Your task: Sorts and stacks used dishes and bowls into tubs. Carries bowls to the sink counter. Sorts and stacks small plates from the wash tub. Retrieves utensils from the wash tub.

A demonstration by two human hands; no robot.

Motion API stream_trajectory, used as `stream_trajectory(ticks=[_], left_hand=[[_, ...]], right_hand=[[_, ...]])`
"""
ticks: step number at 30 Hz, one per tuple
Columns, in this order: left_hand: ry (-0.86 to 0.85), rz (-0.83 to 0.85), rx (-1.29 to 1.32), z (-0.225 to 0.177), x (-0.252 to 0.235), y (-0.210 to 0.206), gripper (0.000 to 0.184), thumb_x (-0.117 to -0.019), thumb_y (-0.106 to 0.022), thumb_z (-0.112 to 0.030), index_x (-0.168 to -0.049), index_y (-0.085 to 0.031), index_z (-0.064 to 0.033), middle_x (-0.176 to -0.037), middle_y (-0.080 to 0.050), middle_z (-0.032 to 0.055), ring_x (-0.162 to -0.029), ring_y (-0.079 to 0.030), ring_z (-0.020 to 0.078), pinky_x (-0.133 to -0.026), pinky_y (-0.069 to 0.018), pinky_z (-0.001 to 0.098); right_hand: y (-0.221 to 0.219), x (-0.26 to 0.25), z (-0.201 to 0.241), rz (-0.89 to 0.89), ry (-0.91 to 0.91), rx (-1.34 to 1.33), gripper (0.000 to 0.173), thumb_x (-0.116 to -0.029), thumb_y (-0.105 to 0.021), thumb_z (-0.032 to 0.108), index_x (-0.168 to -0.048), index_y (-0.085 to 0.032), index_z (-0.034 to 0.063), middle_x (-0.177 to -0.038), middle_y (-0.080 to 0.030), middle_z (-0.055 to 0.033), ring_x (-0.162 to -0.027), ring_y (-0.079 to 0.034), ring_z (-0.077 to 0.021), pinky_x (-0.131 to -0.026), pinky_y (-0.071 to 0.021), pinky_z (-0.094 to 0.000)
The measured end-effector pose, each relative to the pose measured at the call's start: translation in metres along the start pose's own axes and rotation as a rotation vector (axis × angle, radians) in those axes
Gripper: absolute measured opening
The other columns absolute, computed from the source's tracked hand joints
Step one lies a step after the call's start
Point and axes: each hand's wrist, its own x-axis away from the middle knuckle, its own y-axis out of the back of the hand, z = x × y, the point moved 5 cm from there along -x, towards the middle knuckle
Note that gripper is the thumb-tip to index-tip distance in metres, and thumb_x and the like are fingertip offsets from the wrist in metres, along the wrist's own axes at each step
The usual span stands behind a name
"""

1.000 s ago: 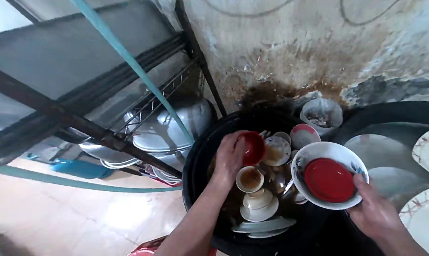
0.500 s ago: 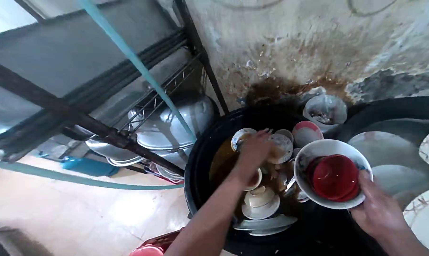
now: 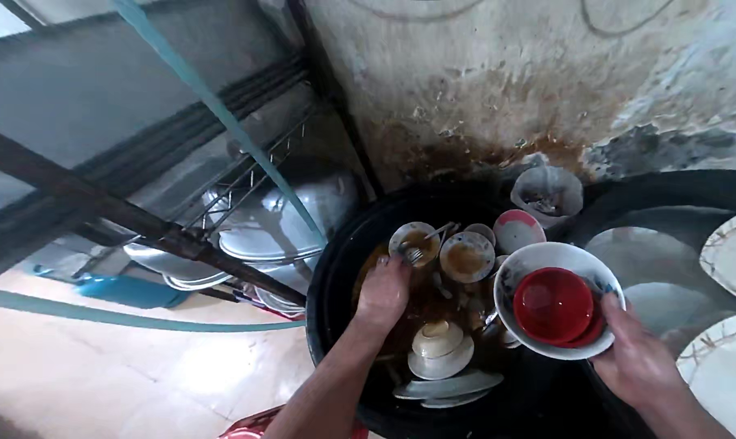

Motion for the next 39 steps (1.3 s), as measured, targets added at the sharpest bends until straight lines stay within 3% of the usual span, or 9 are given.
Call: stream_trajectory(ticks=[7,12,15,20,24,27,29,33,39], left_hand=[[-0.487,-0.58,0.401,-0.106,0.005,0.151,0.033,-0.093,-0.058,0.004,-0.12,-0.075,-0.0062,-0.121,-0.069,0.0145,-0.118,-0.062,0.0308,-0.1,-0.0523,0.0436],[-0.953,-0.601,0.338,-0.185,0.003,0.129,0.025,-0.0937,-0.064,0.001,-0.113,-0.077,-0.0078,-0.115,-0.071,0.0112,-0.111,-0.066,0.0292,-0.093,-0.0573,0.0406],[-1.023,-0.362,0.271,-0.196,-0.001,0.103,0.028,-0.0968,-0.063,-0.002,-0.122,-0.074,-0.009,-0.125,-0.068,0.011,-0.12,-0.063,0.0305,-0.1,-0.0544,0.0427],[-0.557,-0.115,0.716,-0.116,-0.016,0.084,0.039,-0.1082,-0.045,-0.023,-0.134,-0.066,-0.0034,-0.142,-0.06,0.0148,-0.135,-0.053,0.0273,-0.114,-0.0421,0.0462],[-0.213,0.356,0.376,-0.066,0.01,-0.014,0.034,-0.1063,-0.056,-0.029,-0.122,-0.07,-0.0024,-0.123,-0.068,0.0208,-0.119,-0.063,0.0366,-0.103,-0.0494,0.0564],[-0.086,0.628,0.356,-0.064,0.048,-0.078,0.063,-0.0991,-0.062,-0.047,-0.148,-0.054,-0.0082,-0.155,-0.046,0.0197,-0.141,-0.047,0.0399,-0.115,-0.0391,0.06],[-0.075,0.597,0.307,-0.058,0.061,-0.086,0.062,-0.0999,-0.061,-0.045,-0.152,-0.05,-0.0128,-0.159,-0.042,0.0168,-0.143,-0.044,0.0395,-0.115,-0.0398,0.0605],[-0.012,0.469,0.176,-0.019,0.062,-0.056,0.041,-0.1059,-0.052,-0.029,-0.144,-0.058,-0.0151,-0.135,-0.064,0.0173,-0.121,-0.063,0.0399,-0.1,-0.0513,0.0617],[0.467,0.309,0.267,0.082,0.028,-0.076,0.031,-0.1044,-0.051,-0.013,-0.131,-0.066,-0.0097,-0.133,-0.064,0.0198,-0.121,-0.063,0.04,-0.1,-0.0509,0.0609]], right_hand=[[0.002,0.0,-0.001,-0.043,-0.036,0.045,0.043,-0.1071,-0.044,0.038,-0.144,-0.049,0.0173,-0.122,-0.069,-0.0045,-0.109,-0.069,-0.0161,-0.087,-0.0618,-0.0392],[0.0,0.001,0.001,-0.036,-0.061,0.058,0.039,-0.1102,-0.035,0.036,-0.142,-0.052,0.0191,-0.12,-0.07,-0.0024,-0.108,-0.069,-0.0144,-0.087,-0.062,-0.0373],[-0.001,0.001,0.002,-0.034,-0.062,0.035,0.039,-0.111,-0.034,0.035,-0.14,-0.052,0.0173,-0.119,-0.07,-0.0037,-0.108,-0.069,-0.0153,-0.087,-0.0616,-0.0382],[-0.002,0.003,0.0,-0.008,-0.048,0.006,0.039,-0.1101,-0.038,0.037,-0.142,-0.052,0.0198,-0.12,-0.069,-0.0015,-0.108,-0.069,-0.0125,-0.088,-0.0617,-0.035],[0.002,0.0,-0.002,-0.03,-0.055,-0.011,0.039,-0.1089,-0.04,0.039,-0.141,-0.052,0.0197,-0.118,-0.07,-0.003,-0.105,-0.07,-0.0144,-0.084,-0.0626,-0.0364],[0.002,-0.001,-0.002,-0.032,-0.08,-0.017,0.04,-0.1088,-0.04,0.042,-0.142,-0.052,0.0221,-0.122,-0.069,-0.003,-0.109,-0.069,-0.0155,-0.086,-0.0623,-0.038],[0.004,-0.002,-0.002,-0.055,-0.102,-0.025,0.041,-0.1088,-0.041,0.042,-0.143,-0.052,0.0227,-0.123,-0.069,-0.0032,-0.11,-0.069,-0.0165,-0.087,-0.062,-0.0397],[0.004,-0.001,-0.002,-0.06,-0.106,-0.01,0.039,-0.1095,-0.038,0.042,-0.139,-0.053,0.021,-0.12,-0.069,-0.0025,-0.108,-0.069,-0.0158,-0.086,-0.0622,-0.0387],[0.002,-0.001,-0.002,-0.026,-0.073,0.034,0.041,-0.1076,-0.042,0.044,-0.142,-0.052,0.0238,-0.123,-0.069,-0.0005,-0.111,-0.069,-0.0139,-0.086,-0.0624,-0.037]])
